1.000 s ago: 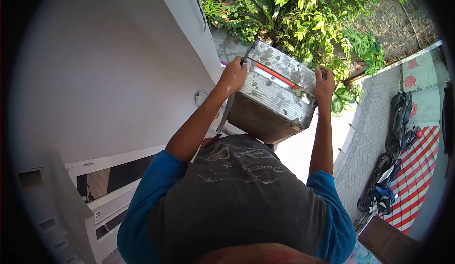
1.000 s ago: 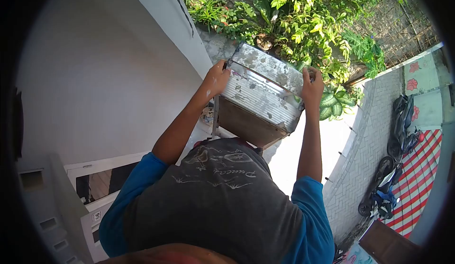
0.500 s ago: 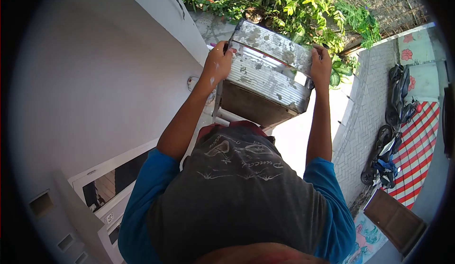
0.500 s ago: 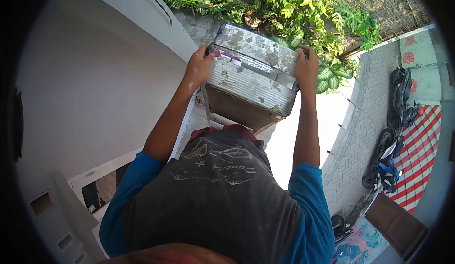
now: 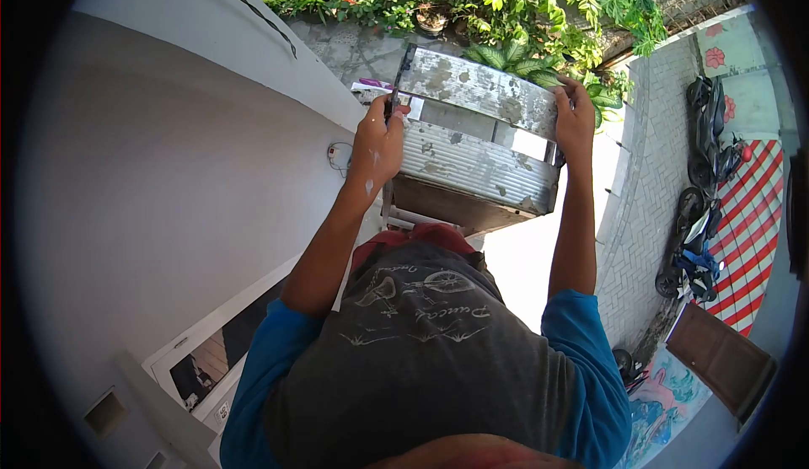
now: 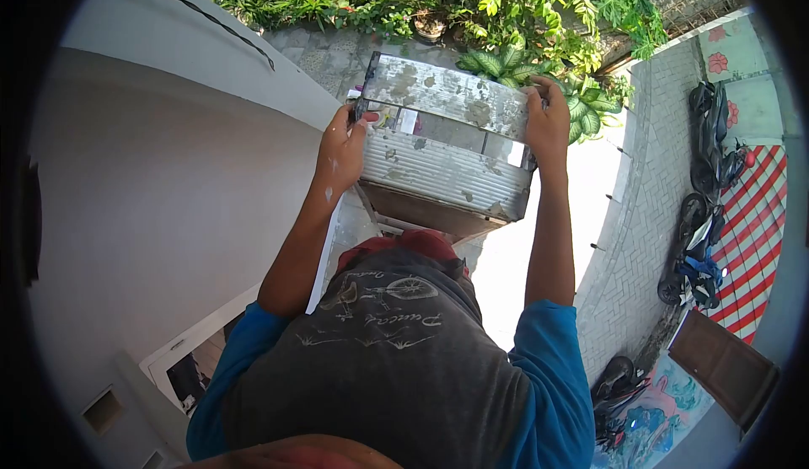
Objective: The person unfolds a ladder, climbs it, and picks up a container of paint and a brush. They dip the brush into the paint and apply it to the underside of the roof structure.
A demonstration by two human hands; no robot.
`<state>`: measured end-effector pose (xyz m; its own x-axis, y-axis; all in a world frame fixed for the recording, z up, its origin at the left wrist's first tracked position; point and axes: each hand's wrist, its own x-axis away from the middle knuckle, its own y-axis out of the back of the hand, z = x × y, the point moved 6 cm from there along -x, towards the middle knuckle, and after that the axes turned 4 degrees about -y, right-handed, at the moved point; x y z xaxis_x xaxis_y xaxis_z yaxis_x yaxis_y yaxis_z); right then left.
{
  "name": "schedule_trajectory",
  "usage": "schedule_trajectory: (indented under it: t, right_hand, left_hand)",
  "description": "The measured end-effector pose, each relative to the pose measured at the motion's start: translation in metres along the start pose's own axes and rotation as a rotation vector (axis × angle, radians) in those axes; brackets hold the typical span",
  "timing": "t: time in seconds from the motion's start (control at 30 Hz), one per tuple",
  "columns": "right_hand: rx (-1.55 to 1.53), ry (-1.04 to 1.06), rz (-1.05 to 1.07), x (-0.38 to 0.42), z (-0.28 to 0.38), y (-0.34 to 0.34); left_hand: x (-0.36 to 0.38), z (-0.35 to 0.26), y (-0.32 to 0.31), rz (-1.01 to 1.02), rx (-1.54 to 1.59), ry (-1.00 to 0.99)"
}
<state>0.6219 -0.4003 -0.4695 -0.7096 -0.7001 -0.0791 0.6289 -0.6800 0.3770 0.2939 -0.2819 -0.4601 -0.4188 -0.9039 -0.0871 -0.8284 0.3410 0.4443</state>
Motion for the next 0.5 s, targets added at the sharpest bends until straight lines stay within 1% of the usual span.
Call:
schedule_trajectory:
  t: [0.03,0.1,0.17,0.2,0.3,0.37,0.4,0.43,0.5]
  right_hand:
    - [-0.002,-0.006,-0.007,0.001,-0.002,-0.002]
    - [-0.004,0.005,-0.011,-0.001,-0.001,0.0]
    - [-0.029,-0.014,-0.009,0.001,-0.001,0.001]
    - [-0.002,-0.014,-0.018,0.002,0.0,0.002]
    - [0.029,-0.016,-0.019,0.003,0.001,0.004]
    - [0.011,-0.027,-0.012,0.003,0.003,0.003]
    - [-0.047,-0.02,-0.013,0.001,-0.002,0.001]
    - [-0.019,-0.045,-0.011,-0.001,-0.004,0.002]
    - [-0.008,-0.024,-0.023,0.001,-0.001,0.003]
  left_hand:
    - [0.001,0.0,0.001,-0.02,0.008,-0.018]
    - [-0.001,0.0,0.001,0.019,0.023,-0.002]
    - [-0.001,-0.001,0.0,0.058,0.068,0.063]
    - [-0.004,0.009,-0.002,0.071,0.119,0.078]
    - [-0.003,0.008,-0.002,0.071,0.122,0.044]
    - [0.0,0.001,-0.002,0.081,0.083,0.044]
    - [0.001,-0.001,-0.001,0.09,0.044,0.039]
    - [0.0,0.001,0.001,0.096,0.039,0.038]
    - [-0.001,0.0,-0.002,0.087,0.064,0.073]
